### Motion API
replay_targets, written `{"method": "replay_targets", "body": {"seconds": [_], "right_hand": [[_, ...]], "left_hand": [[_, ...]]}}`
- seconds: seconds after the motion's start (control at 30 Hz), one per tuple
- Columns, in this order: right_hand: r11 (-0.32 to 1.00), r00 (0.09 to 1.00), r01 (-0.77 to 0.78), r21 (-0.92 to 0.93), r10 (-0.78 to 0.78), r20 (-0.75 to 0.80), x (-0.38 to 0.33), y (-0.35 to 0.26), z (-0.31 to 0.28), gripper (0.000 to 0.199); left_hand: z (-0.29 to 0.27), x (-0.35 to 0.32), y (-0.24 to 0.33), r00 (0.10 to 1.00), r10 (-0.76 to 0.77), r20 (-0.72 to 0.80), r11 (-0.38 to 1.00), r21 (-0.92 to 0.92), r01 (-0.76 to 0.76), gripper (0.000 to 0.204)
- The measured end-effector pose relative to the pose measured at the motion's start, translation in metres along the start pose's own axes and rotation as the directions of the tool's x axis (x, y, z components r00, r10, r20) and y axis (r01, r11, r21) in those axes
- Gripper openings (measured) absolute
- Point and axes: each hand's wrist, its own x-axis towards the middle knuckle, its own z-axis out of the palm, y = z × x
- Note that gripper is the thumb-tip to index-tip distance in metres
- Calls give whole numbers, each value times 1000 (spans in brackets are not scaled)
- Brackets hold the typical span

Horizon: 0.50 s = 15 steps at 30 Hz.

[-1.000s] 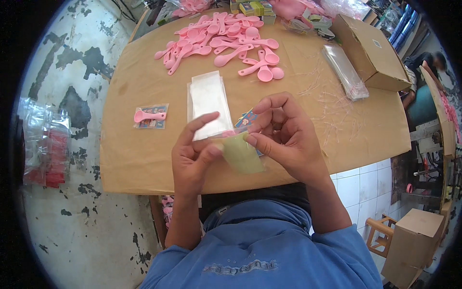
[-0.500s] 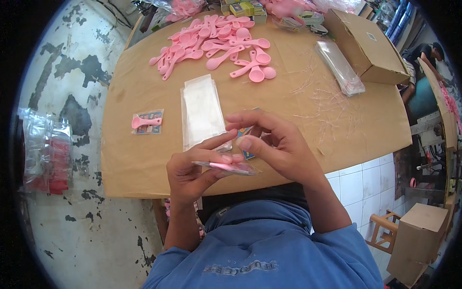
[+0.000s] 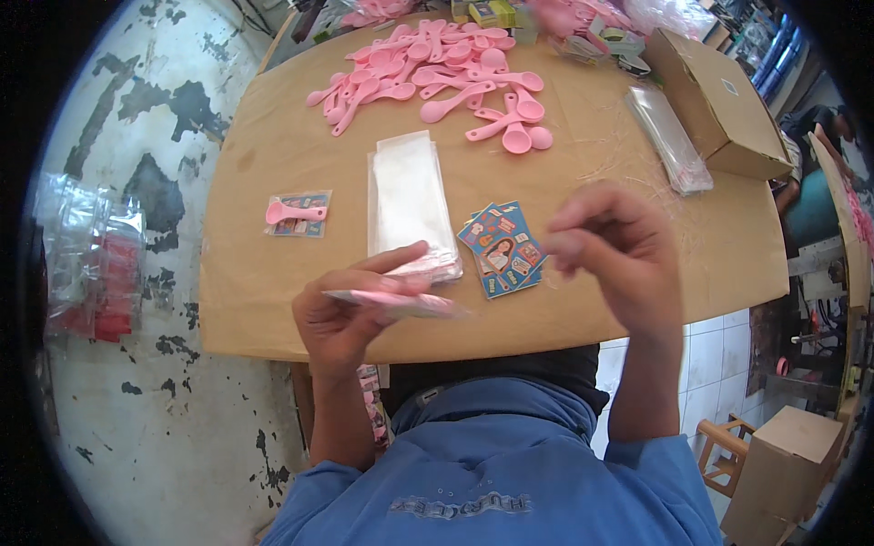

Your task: The person repeatedly picks pink plastic spoons and small printed cards, places them into clear plastic bags, and seals the bags. The person stacks the finished packages on the table. The process is repeated continuously throughout the clip.

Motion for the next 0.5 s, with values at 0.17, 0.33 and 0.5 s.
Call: {"method": "replay_targets", "body": {"seconds": [0.17, 0.33, 0.5], "right_hand": [[992, 998, 39, -121, -45, -53, 14, -9, -42, 27], [148, 869, -128, -981, -460, -183, 14, 2, -44, 32], [556, 927, -126, -822, -229, -297, 3, 7, -45, 33]], "left_hand": [[-42, -9, 25, 917, 164, -364, 935, 355, -26, 17], [-91, 2, 48, 937, 317, -145, 350, 936, 26, 28], [-103, -8, 40, 989, 32, -147, 266, 955, 133, 39]]}}
